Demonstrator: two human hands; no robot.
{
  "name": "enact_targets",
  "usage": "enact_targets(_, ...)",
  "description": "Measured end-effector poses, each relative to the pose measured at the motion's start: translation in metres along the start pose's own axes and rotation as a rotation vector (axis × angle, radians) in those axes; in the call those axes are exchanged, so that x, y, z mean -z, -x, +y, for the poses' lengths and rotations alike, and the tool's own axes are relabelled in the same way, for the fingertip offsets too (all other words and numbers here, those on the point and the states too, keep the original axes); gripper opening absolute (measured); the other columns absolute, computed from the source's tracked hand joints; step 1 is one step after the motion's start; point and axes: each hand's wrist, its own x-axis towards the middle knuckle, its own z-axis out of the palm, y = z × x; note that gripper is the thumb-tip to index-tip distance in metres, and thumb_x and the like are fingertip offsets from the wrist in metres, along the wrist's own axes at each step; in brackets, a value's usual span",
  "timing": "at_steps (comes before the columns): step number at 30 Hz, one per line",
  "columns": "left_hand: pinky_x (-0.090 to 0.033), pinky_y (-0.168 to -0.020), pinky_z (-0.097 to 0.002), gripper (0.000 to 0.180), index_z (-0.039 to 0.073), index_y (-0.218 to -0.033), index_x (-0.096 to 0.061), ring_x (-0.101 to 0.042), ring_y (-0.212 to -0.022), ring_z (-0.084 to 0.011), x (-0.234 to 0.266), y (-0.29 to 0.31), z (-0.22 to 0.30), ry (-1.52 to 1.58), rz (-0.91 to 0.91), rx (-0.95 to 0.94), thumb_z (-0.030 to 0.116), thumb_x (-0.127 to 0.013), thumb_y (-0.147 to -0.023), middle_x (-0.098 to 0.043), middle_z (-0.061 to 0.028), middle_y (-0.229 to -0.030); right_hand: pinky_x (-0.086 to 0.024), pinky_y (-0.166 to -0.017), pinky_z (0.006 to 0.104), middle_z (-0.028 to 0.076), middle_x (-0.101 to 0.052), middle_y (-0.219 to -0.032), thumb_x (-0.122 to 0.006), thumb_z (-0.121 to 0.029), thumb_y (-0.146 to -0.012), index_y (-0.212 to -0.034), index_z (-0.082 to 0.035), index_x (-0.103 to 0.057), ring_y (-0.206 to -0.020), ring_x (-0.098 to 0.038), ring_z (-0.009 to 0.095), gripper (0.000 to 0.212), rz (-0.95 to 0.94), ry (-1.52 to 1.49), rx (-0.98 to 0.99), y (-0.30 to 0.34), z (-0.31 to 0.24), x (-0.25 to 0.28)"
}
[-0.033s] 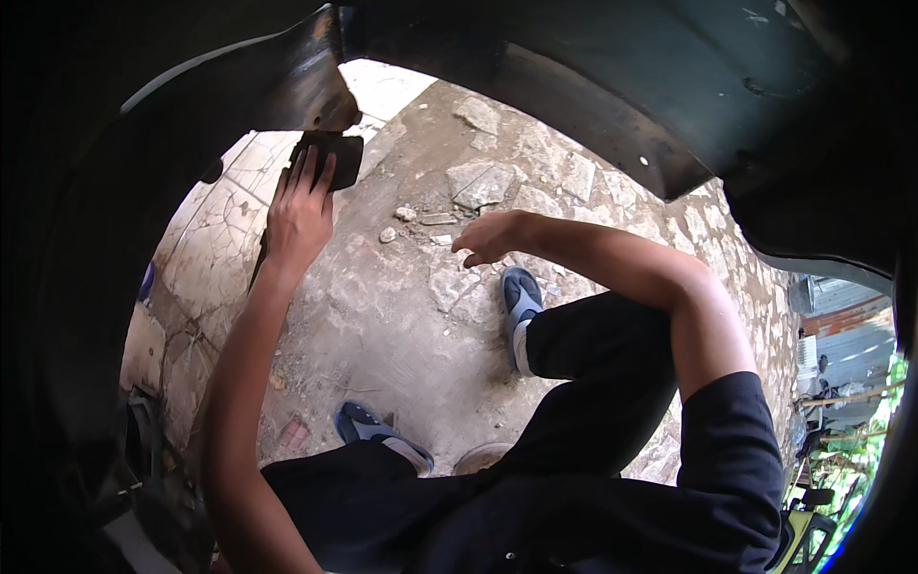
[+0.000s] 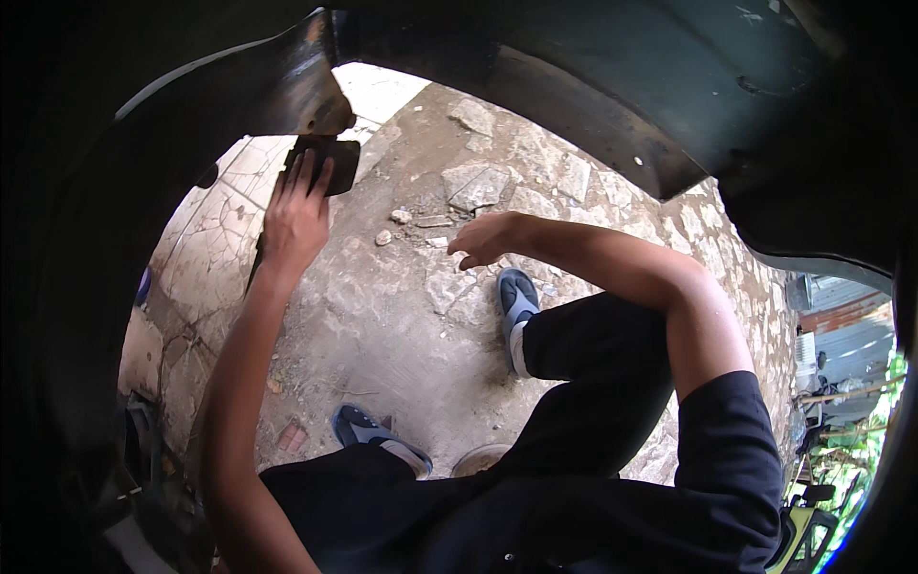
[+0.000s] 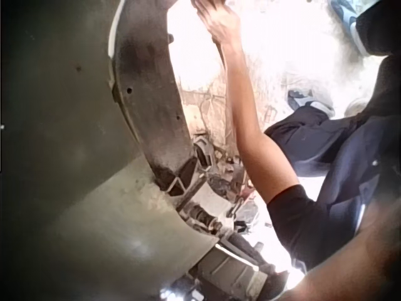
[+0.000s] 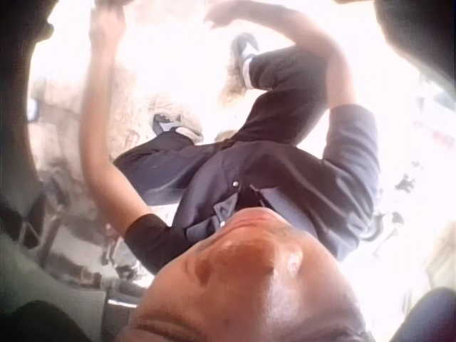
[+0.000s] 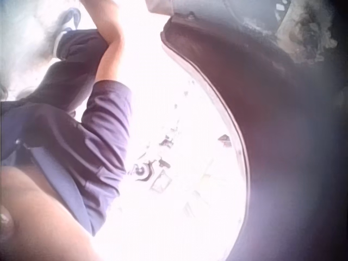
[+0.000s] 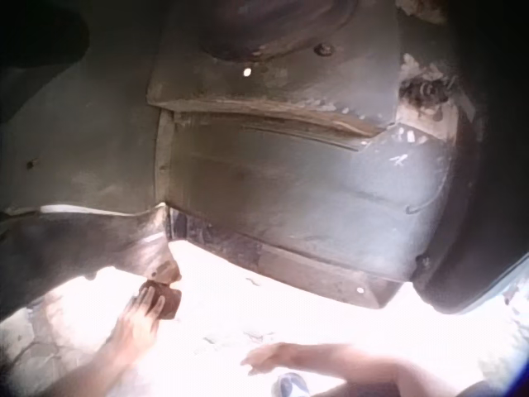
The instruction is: The person crouches under a vehicle and uses a sanding block to rub the underside metal frame. The hands move the block back and forth along the frame, occasionally repositioning to reach different sections.
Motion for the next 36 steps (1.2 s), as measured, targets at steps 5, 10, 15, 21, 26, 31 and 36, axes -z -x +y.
enact_targets(5,-0.035,-0.113,-0.0459,0.05,0.009,-0.142,-0.049,-0.05,-0.13,-0.0325,-0.001,-0.003,-0.015,-0.008,-0.096,0.114,0.015,-0.055,-0.092,-0.048,-0.0205,-0.143,-0.047,-0.097,0.0472,0.015,-0.063,-0.123,-0.056,-0.043,-0.094,-0.136,-0.01,-0.052,-0.116,-0.058,0.035,0.053,-0.017,-0.003,-0.007,0.0,-0.002,0.0)
enact_targets(10,-0.035,-0.113,-0.0457,0.051,0.01,-0.144,-0.046,-0.051,-0.129,-0.0323,0.004,-0.004,-0.011,-0.003,-0.096,0.076,0.014,-0.052,-0.094,-0.049,-0.0199,-0.143,-0.048,-0.097,0.0446,0.013,-0.064,-0.123,-0.054,-0.044,-0.094,-0.137,-0.011,-0.052,-0.117,-0.058,0.033,0.055,-0.027,0.025,-0.024,-0.001,-0.002,0.002)
enact_targets(15,-0.035,-0.113,-0.0455,0.054,0.01,-0.147,-0.041,-0.048,-0.131,-0.0323,-0.004,0.002,-0.023,-0.017,-0.088,0.08,0.015,-0.051,-0.094,-0.044,-0.0194,-0.146,-0.049,-0.095,0.046,0.015,-0.065,-0.121,-0.056,-0.044,-0.093,-0.137,-0.012,-0.053,-0.114,-0.06,0.035,0.054,-0.04,0.04,-0.01,-0.005,-0.005,0.002)
enact_targets(21,-0.034,-0.113,-0.0463,0.057,0.009,-0.147,-0.04,-0.046,-0.133,-0.0353,0.003,-0.004,-0.022,0.011,-0.14,0.073,0.013,-0.054,-0.092,-0.043,-0.0207,-0.147,-0.05,-0.092,0.0471,0.016,-0.066,-0.118,-0.056,-0.043,-0.093,-0.134,-0.011,-0.054,-0.111,-0.061,0.035,0.052,0.008,0.03,-0.001,-0.008,0.008,-0.01)
enact_targets(26,-0.035,-0.113,-0.0443,0.06,0.007,-0.147,-0.039,-0.044,-0.135,-0.0328,-0.005,0.004,-0.019,0.008,-0.071,-0.045,0.011,-0.056,-0.09,-0.043,-0.0193,-0.148,-0.046,-0.099,0.0477,0.017,-0.061,-0.127,-0.055,-0.044,-0.095,-0.138,-0.01,-0.051,-0.12,-0.055,0.036,0.055,-0.083,0.012,-0.032,-0.006,-0.003,0.001)
enact_targets(31,-0.035,-0.113,-0.044,0.059,0.007,-0.146,-0.041,-0.044,-0.135,-0.0318,-0.005,0.0,-0.016,-0.006,-0.064,0.004,0.01,-0.056,-0.089,-0.043,-0.0173,-0.148,-0.047,-0.098,0.0474,0.017,-0.063,-0.124,-0.055,-0.043,-0.095,-0.138,-0.01,-0.05,-0.117,-0.058,0.036,0.055,-0.058,0.025,-0.019,-0.004,-0.002,0.002)
enact_targets(36,-0.036,-0.112,-0.0445,0.056,0.004,-0.144,-0.043,-0.045,-0.134,-0.0341,-0.009,-0.004,-0.01,0.077,-0.036,0.092,0.009,-0.055,-0.09,-0.044,-0.0189,-0.147,-0.049,-0.092,0.047,0.017,-0.065,-0.117,-0.056,-0.043,-0.094,-0.134,-0.011,-0.054,-0.111,-0.06,0.036,0.052,-0.018,0.025,-0.004,-0.008,0.001,-0.007)
